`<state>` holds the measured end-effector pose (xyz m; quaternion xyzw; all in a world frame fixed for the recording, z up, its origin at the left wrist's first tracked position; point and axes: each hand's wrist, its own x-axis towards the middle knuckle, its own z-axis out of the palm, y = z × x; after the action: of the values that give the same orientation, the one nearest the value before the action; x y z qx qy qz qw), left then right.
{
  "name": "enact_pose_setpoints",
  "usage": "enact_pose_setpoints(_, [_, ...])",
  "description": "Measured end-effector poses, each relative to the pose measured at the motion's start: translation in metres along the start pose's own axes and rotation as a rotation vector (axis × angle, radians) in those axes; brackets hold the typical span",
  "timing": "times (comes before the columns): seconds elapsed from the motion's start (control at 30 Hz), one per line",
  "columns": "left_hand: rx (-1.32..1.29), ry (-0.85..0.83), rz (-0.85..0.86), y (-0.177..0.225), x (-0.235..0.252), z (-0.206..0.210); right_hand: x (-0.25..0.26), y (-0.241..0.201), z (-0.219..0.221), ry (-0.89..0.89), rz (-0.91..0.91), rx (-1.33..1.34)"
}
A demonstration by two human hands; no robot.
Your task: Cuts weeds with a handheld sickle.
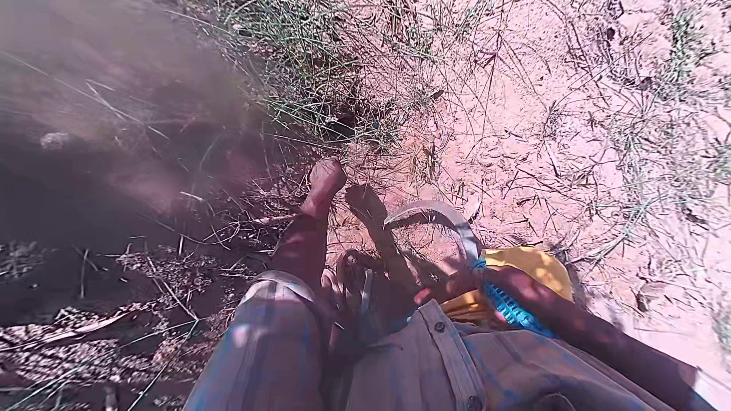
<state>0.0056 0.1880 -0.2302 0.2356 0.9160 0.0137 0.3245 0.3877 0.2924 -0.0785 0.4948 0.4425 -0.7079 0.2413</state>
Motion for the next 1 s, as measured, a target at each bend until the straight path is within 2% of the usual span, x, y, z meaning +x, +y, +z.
enact_pose_setpoints(0.07, [0.175, -0.061, -0.013, -0.007, -0.011, -0.005, -0.010, 0.006, -0.005, 0.046, -0.138, 0.098])
enact_pose_setpoints(0.13, [0.259, -0.125, -0.034, 0.001, -0.017, -0.008, 0.002, -0.003, -0.008, 0.141, -0.291, 0.155])
enact_pose_setpoints(0.2, [0.336, -0.171, -0.016, 0.033, -0.030, -0.020, 0.027, -0.025, -0.007, 0.312, -0.385, 0.150])
enact_pose_setpoints(0.27, [0.342, -0.161, 0.023, 0.076, -0.043, -0.036, 0.061, -0.035, -0.012, 0.411, -0.511, 0.127])
enact_pose_setpoints(0.33, [0.227, -0.065, 0.140, 0.116, -0.050, -0.044, 0.082, -0.038, -0.020, 0.462, -0.560, 0.073])
enact_pose_setpoints(0.4, [0.178, -0.020, 0.343, 0.150, -0.048, -0.040, 0.085, -0.043, -0.020, 0.518, -0.540, 0.104])
enact_pose_setpoints(0.5, [0.093, -0.024, 0.646, 0.187, -0.029, -0.002, 0.086, -0.047, -0.020, 0.546, -0.575, 0.241])
enact_pose_setpoints(0.53, [0.048, -0.030, 0.638, 0.194, -0.021, 0.013, 0.088, -0.046, -0.021, 0.537, -0.613, 0.285])
enact_pose_setpoints(0.67, [-0.147, 0.002, 0.302, 0.189, 0.009, 0.055, 0.095, -0.046, -0.024, 0.564, -0.630, 0.250])
enact_pose_setpoints(0.8, [-0.217, -0.059, 0.083, 0.177, 0.002, 0.051, 0.099, -0.048, -0.025, 0.547, -0.524, 0.051])
enact_pose_setpoints(0.87, [-0.193, -0.139, 0.041, 0.176, -0.003, 0.041, 0.104, -0.047, -0.024, 0.532, -0.495, -0.086])
enact_pose_setpoints(1.0, [-0.043, -0.275, 0.102, 0.168, -0.004, 0.021, 0.100, -0.048, -0.025, 0.488, -0.362, -0.319])
